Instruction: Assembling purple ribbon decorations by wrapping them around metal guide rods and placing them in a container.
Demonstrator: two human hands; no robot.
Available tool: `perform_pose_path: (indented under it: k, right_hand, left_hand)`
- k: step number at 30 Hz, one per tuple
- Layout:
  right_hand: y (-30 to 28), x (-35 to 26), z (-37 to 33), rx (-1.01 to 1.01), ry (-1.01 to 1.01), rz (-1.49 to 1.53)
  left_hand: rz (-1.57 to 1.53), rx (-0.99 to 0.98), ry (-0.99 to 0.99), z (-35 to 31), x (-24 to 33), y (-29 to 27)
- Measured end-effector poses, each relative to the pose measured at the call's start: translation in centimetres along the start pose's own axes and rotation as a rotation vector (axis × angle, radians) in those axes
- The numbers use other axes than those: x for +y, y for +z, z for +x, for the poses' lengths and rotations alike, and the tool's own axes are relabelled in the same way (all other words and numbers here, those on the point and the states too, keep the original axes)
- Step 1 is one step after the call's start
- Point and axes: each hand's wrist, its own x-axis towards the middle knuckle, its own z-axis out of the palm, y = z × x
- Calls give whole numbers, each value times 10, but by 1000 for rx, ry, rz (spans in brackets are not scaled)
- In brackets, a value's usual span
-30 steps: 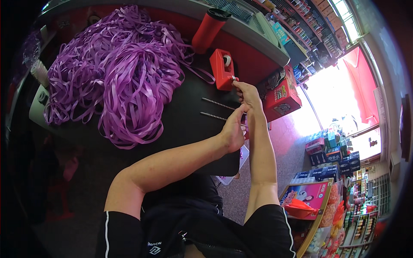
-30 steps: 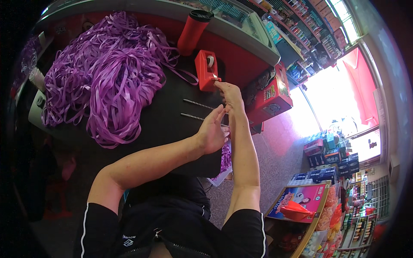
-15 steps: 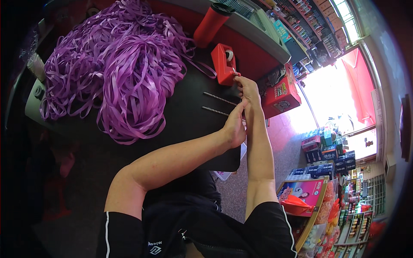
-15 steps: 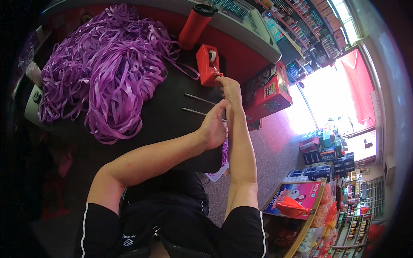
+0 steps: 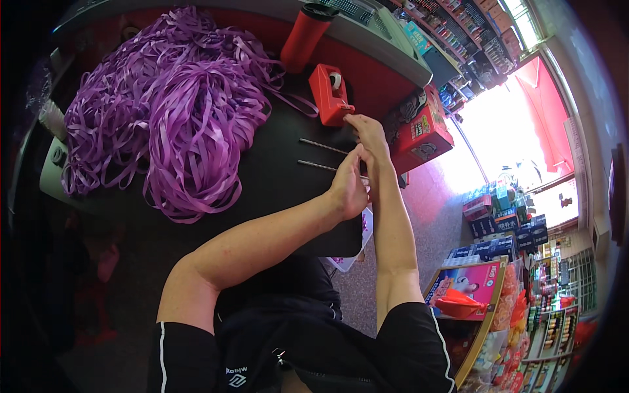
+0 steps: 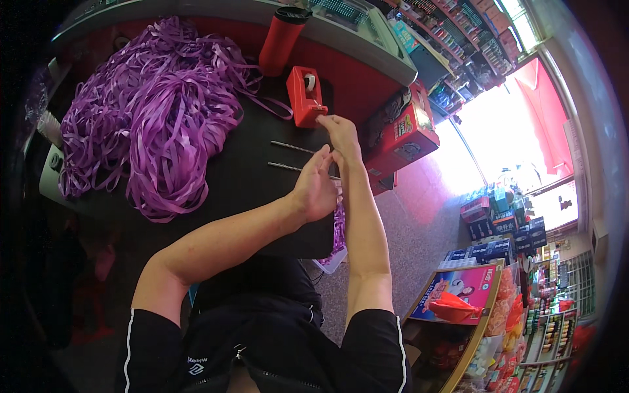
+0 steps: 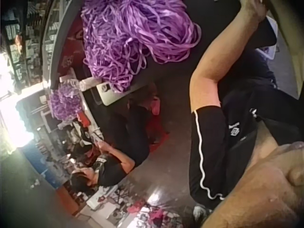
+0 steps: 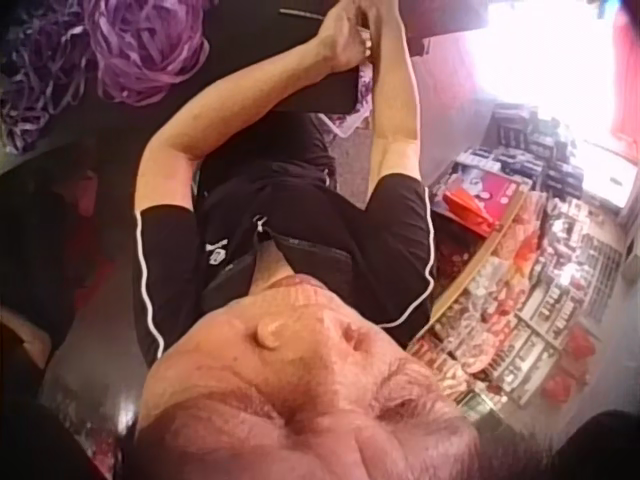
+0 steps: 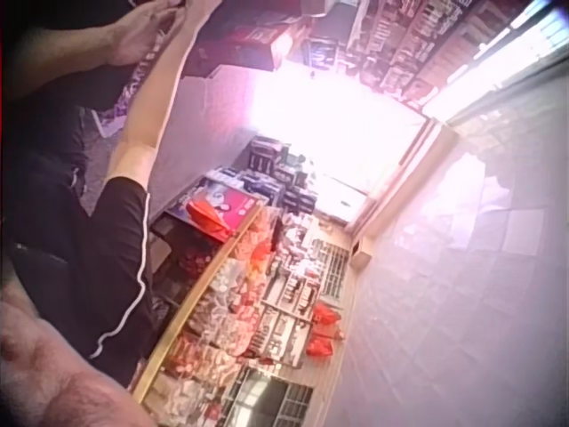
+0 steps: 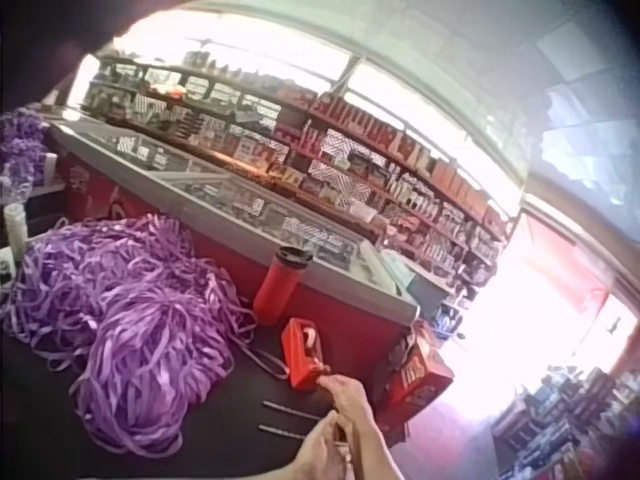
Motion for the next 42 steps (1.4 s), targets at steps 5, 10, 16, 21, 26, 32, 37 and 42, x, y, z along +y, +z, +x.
perform_pose_path:
  k: [5, 10, 16, 21, 26, 32, 37, 42]
  right_hand:
    - [-36, -11, -59, -32, -114, 17]
    - [-76, -29, -98, -315, -150, -167]
    - [-85, -33, -112, -421, -161, -212]
    - [-83, -29, -111, -402, -168, -247]
    - [-83, -14, -107, -382, -201, -244]
    - [-83, 21, -104, -256, 10, 79]
    - [-73, 34, -118, -189, -50, 349]
    - [-68, 47, -123, -203, -207, 320]
  left_hand:
    - [14, 97, -14, -3, -2, 4]
    - [104, 191, -58, 2, 1, -5]
    - [155, 156, 4, 5, -4, -11]
    - [211, 161, 32, 6, -4, -14]
    - [250, 190, 4, 8, -4, -18]
    - [335, 118, 11, 11, -4, -31]
    - [331, 184, 33, 3, -6, -14]
    - [318, 155, 49, 6, -5, -18]
